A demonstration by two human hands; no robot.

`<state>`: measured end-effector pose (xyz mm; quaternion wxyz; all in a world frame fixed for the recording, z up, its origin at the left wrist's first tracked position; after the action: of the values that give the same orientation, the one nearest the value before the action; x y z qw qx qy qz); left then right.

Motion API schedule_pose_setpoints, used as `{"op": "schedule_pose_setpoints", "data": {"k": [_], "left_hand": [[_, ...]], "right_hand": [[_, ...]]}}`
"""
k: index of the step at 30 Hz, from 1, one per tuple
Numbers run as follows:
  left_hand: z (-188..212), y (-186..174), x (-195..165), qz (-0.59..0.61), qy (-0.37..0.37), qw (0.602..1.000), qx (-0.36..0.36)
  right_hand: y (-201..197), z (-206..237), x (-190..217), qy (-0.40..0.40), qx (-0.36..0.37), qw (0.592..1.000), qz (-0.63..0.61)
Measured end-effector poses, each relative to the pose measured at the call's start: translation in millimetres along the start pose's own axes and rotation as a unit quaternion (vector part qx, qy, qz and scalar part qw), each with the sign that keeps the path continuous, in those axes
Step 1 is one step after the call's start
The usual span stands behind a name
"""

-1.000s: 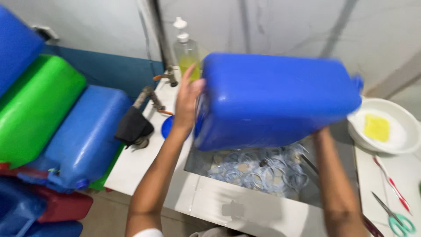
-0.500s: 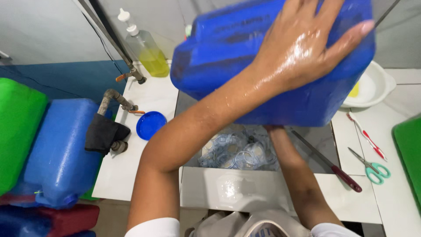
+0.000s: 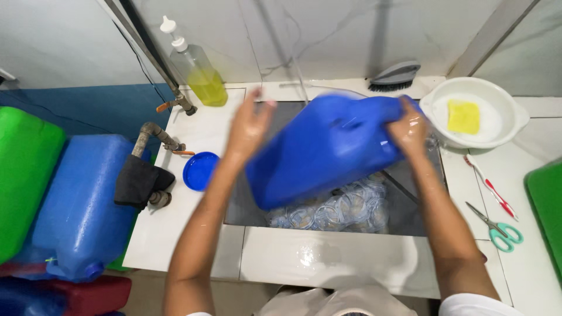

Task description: The person cleans blue plastic jerrycans at a sink. They use scissors to cut plastic ties, scrub the exterior with a sponge, rinse under running water, and wipe the interior with a cloth. The jerrycans are then placed on the floor among other containers.

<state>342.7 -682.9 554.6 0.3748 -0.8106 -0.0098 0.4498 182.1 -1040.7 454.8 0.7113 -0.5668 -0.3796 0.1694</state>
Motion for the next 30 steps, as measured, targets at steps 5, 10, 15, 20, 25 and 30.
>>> {"op": "schedule_pose_setpoints", "data": {"k": [5, 10, 15, 20, 25, 30], "left_hand": [[12, 154, 41, -0.177, -0.119, 0.946, 0.246], [28, 164, 101, -0.059, -0.191, 0.970, 0.141], [45, 147, 128, -0.042, -0.213, 0.974, 0.071], [37, 121, 123, -0.052, -0.192, 0.974, 0.105], [-13, 129, 104, -0.209, -0.079, 0.951, 0.216], [-34, 128, 38, -0.320, 0.235, 0.915, -0.074]], "right_hand": [[80, 28, 148, -0.356, -0.042, 0.929, 0.093], [105, 32, 202, -0.445, 0.085, 0.881, 0.134], [64, -31, 240, -0.254, 0.338, 0.839, -0.344], [51, -52, 246, -0.147, 0.414, 0.864, -0.244], [43, -48, 254, -0.161, 0.405, 0.849, -0.299], [43, -50, 263, -0.172, 0.365, 0.846, -0.349]]}}
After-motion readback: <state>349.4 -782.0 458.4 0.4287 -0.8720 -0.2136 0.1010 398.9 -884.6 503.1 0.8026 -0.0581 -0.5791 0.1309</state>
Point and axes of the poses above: each hand's wrist, its own z-axis away from the middle knuckle, its own y-axis out of the palm, x = y × z, the point moved 7 cm from there along -z, towards the middle knuckle, and after that the axes turned 12 degrees about x, right-handed, at the moved point
